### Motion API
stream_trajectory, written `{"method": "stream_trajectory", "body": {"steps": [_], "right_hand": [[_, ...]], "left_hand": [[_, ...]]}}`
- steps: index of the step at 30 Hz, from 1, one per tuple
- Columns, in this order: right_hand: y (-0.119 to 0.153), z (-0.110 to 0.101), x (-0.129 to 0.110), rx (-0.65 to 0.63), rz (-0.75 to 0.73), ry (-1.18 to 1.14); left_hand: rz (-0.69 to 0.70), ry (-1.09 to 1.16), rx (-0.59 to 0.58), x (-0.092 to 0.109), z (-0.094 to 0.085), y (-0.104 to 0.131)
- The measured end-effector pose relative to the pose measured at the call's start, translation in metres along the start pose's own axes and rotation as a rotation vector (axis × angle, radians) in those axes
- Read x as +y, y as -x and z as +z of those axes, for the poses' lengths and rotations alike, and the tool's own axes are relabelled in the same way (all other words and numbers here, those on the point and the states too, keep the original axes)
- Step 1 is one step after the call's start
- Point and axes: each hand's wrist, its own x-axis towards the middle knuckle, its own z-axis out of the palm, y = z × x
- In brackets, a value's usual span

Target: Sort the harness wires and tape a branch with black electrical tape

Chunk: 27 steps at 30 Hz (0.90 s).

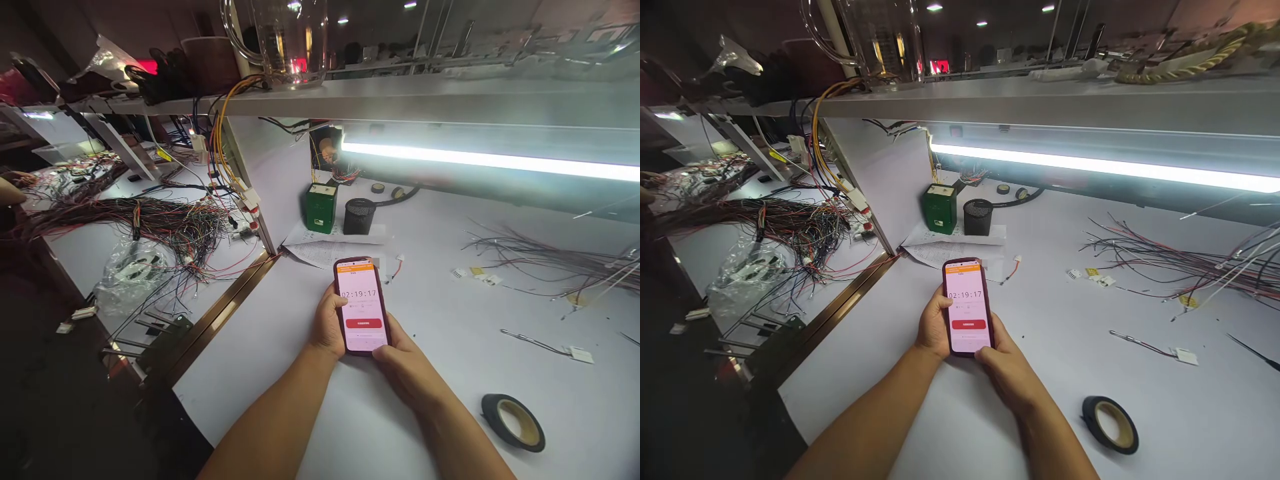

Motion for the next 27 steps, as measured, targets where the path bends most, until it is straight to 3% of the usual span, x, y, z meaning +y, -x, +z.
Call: {"method": "stream_trajectory", "body": {"steps": [27], "right_hand": [[0.001, 0.0024, -0.0015, 0.04, 0.025, -0.004]], "left_hand": [[0.019, -0.028, -0.004, -0.0016, -0.0016, -0.0006]]}}
